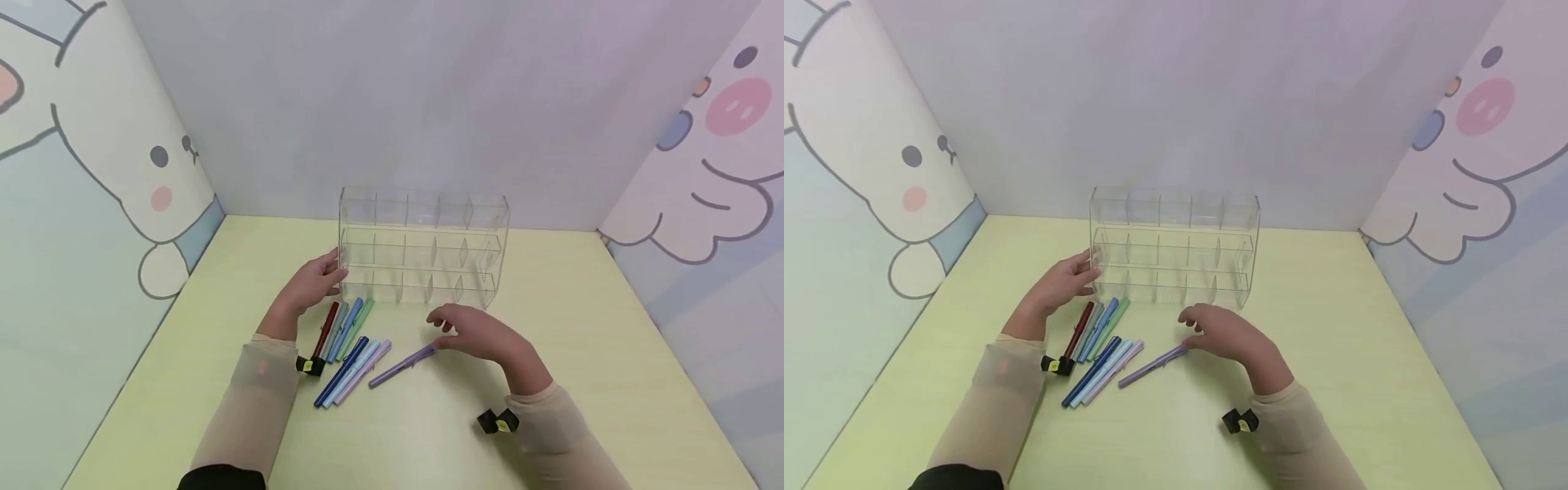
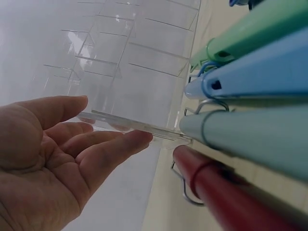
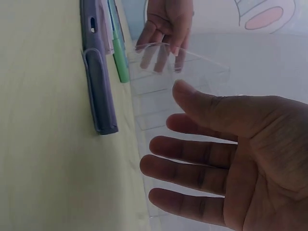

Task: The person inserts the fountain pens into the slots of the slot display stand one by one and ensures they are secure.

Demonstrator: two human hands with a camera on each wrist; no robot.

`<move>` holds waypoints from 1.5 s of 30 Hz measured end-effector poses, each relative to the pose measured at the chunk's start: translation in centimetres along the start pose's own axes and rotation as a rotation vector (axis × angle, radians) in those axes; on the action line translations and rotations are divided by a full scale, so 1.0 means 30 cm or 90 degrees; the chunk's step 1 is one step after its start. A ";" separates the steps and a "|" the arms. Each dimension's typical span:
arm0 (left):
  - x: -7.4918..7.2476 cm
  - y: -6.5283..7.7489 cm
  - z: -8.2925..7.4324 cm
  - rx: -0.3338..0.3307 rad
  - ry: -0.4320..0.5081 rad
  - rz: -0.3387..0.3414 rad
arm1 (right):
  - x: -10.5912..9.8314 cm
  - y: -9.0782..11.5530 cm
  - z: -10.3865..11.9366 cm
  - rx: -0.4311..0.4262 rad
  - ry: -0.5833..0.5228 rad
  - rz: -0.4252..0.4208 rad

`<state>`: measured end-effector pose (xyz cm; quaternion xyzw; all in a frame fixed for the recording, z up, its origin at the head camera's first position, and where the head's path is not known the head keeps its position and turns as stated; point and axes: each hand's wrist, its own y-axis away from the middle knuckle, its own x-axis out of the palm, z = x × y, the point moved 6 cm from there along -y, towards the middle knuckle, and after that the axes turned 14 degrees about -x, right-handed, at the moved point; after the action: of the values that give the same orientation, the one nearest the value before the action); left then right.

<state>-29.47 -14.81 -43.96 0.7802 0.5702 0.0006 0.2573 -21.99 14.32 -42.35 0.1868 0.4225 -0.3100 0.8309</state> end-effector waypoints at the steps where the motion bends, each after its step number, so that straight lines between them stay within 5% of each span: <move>1: 0.000 0.000 0.000 -0.002 -0.002 -0.001 | 0.013 -0.006 0.000 -0.002 -0.005 0.012; 9: -0.002 0.004 0.007 -0.016 -0.013 -0.006 | 0.092 -0.038 -0.022 0.004 -0.006 0.059; 21: -0.009 0.000 -0.004 -0.005 -0.011 -0.004 | 0.104 -0.056 -0.002 -0.087 0.084 0.060; 29: -0.005 -0.001 0.011 -0.023 -0.009 -0.005 | 0.129 -0.058 -0.013 -0.092 0.103 0.076; 34: -0.002 -0.002 0.014 -0.019 -0.004 -0.008 | 0.112 -0.051 -0.014 -0.089 0.058 0.064; 45: 0.000 0.002 0.018 -0.016 -0.002 -0.003 | -0.004 -0.005 -0.033 -0.105 -0.177 -0.055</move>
<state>-29.26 -15.05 -44.41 0.7758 0.5712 0.0055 0.2679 -22.73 14.81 -42.81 0.0549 0.3349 -0.3323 0.8800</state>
